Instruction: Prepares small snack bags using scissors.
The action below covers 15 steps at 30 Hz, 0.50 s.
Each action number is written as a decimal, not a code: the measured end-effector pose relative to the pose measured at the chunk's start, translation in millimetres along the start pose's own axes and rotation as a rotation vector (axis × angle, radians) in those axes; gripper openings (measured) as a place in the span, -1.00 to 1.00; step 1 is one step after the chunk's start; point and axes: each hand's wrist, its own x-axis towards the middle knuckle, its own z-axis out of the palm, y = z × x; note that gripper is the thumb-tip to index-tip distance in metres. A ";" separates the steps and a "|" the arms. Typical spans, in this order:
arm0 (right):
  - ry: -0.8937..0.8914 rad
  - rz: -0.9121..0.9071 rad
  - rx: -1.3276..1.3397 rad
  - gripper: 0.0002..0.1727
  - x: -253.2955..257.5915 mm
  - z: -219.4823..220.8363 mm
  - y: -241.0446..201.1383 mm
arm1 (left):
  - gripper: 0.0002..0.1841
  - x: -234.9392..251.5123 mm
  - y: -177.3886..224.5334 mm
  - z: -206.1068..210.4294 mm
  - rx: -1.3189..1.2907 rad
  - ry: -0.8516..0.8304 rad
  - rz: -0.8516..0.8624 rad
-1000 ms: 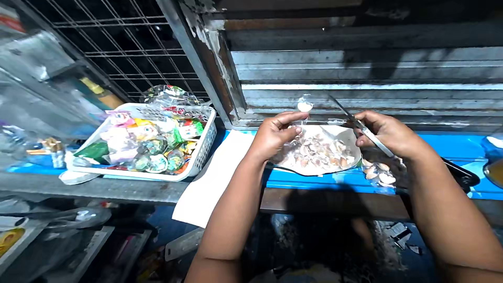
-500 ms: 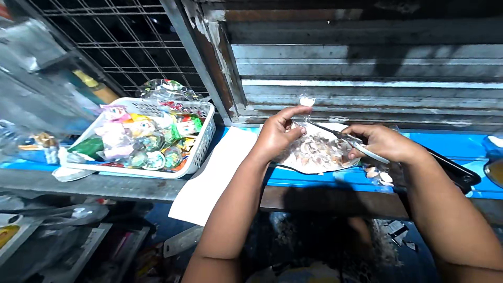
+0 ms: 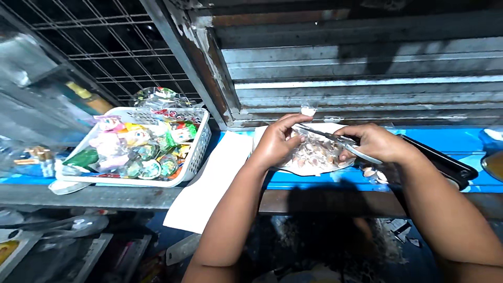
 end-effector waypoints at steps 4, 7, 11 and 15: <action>0.013 -0.010 -0.013 -0.49 0.3 0.6 0.0 | -0.49 -0.1 0.6 1.8 -0.003 0.002 -0.004; 0.017 -0.022 -0.026 -0.50 0.3 0.5 -1.3 | -0.50 1.3 -0.6 2.4 -0.015 0.008 -0.005; 0.018 -0.022 -0.030 -0.51 0.2 0.9 -1.4 | -0.50 1.3 -0.8 2.8 -0.024 0.006 -0.006; 0.014 0.001 -0.023 -0.52 0.2 1.1 -2.5 | -0.50 1.6 0.0 3.0 -0.018 0.007 -0.009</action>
